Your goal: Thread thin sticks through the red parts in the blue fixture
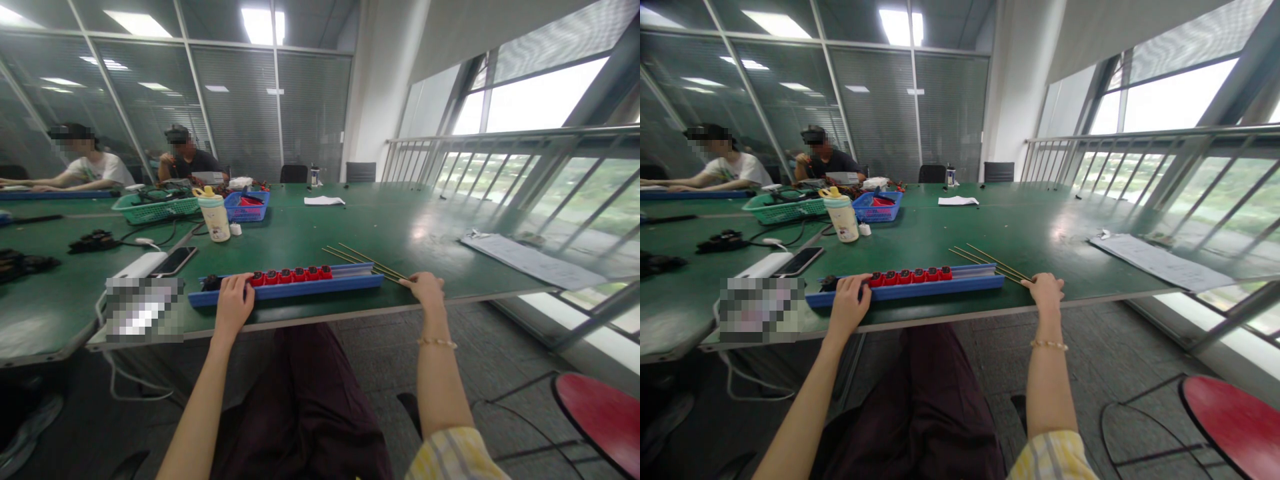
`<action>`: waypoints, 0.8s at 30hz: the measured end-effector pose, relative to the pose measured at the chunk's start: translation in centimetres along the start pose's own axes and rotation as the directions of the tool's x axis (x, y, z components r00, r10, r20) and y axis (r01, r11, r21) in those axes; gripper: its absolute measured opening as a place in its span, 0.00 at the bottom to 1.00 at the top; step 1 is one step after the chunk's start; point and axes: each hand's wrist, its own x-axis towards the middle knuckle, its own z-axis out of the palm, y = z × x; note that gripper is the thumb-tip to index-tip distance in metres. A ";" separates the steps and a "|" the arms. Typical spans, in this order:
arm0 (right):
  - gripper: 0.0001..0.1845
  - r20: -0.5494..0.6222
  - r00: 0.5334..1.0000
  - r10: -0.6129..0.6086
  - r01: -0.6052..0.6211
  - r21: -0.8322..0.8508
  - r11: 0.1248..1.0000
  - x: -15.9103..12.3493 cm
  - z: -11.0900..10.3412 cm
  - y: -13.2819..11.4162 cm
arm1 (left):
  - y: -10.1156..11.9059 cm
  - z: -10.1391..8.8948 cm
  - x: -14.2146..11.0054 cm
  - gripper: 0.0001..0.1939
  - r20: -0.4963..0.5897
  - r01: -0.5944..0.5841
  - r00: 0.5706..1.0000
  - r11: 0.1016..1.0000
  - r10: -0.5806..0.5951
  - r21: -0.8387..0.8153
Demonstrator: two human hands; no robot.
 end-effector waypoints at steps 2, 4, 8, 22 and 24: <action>0.17 0.086 0.996 0.035 -0.037 0.027 0.999 -0.2 -0.3 -0.4 | 0.0 0.0 0.0 0.15 0.003 -0.005 1.000 1.000 0.005 0.005; 0.14 0.112 0.993 0.037 -0.042 0.045 0.998 -0.4 -0.5 -0.7 | 0.0 0.0 0.0 0.15 0.002 -0.009 1.000 1.000 0.009 0.008; 0.10 0.098 0.995 0.030 -0.034 0.039 0.999 -0.8 -0.6 -1.1 | 0.0 0.0 0.1 0.15 -0.001 -0.008 1.000 1.000 0.008 0.007; 0.11 0.095 0.995 -0.042 0.041 0.003 0.999 -0.9 -0.8 -1.5 | 0.1 -0.1 0.1 0.15 0.006 0.002 1.000 1.000 -0.002 -0.004; 0.12 0.095 0.995 -0.012 0.015 -0.029 0.999 -0.9 -0.9 -1.5 | 0.1 -0.1 0.1 0.15 0.008 0.007 1.000 1.000 -0.007 -0.007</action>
